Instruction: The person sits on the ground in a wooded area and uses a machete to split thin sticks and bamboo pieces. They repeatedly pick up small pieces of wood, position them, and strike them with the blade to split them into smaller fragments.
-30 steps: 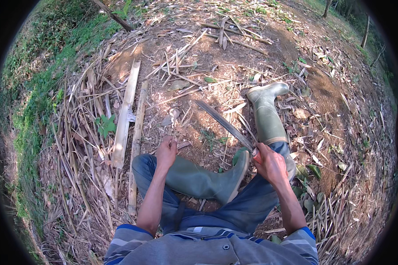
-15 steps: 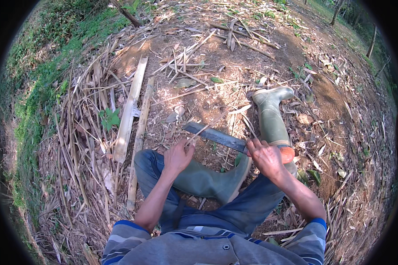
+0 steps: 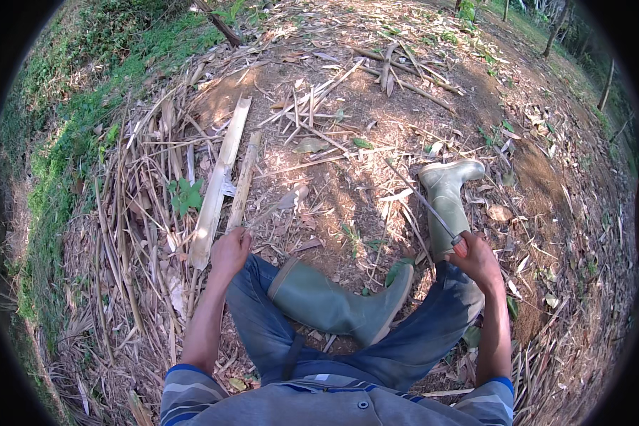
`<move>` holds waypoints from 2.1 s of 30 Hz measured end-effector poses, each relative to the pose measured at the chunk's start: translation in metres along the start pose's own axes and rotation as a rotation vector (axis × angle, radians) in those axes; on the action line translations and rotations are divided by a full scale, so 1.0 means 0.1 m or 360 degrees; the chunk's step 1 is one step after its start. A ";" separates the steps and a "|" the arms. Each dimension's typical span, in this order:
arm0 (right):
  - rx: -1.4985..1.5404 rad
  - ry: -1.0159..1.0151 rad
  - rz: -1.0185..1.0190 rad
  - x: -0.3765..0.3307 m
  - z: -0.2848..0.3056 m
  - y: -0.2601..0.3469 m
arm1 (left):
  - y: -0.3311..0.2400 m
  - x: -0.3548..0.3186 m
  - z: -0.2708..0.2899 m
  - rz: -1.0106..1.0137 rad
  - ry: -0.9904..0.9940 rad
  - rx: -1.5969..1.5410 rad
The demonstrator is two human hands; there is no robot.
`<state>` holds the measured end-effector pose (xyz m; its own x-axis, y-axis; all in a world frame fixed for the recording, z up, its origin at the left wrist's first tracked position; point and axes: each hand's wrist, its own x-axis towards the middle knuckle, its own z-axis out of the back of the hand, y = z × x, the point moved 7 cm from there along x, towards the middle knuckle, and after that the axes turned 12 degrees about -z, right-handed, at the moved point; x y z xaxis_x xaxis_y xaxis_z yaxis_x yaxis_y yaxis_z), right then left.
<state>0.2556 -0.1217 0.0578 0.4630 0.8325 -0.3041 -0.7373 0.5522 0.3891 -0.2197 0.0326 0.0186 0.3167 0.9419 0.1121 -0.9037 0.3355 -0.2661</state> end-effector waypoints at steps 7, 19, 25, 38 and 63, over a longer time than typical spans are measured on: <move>0.0659 0.0163 -0.0327 -0.48 -0.12 -0.37 | -0.14 2.38 0.79 -0.0476 -0.0735 0.0579; 0.1419 0.0336 -0.0663 -0.44 -0.49 -1.00 | 0.60 2.40 -2.12 0.0063 0.0394 0.0338; 0.1625 0.0378 -0.0741 -0.42 -0.52 -0.98 | 0.67 2.30 -2.14 -0.0042 0.0420 0.0605; 0.1452 0.0153 -0.0565 -0.52 -0.47 -0.86 | -0.25 1.75 -0.92 -0.0750 -0.0170 -0.0133; 0.0528 0.0088 0.0381 0.07 -1.64 1.32 | 0.81 0.80 -2.35 0.0069 0.0694 -0.0412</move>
<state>0.0806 -0.0501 -0.0354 0.2637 0.9407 -0.2135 -0.6185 0.3347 0.7109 -0.1996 0.1388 -0.2194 0.4215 0.8559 -0.2996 -0.8349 0.2373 -0.4966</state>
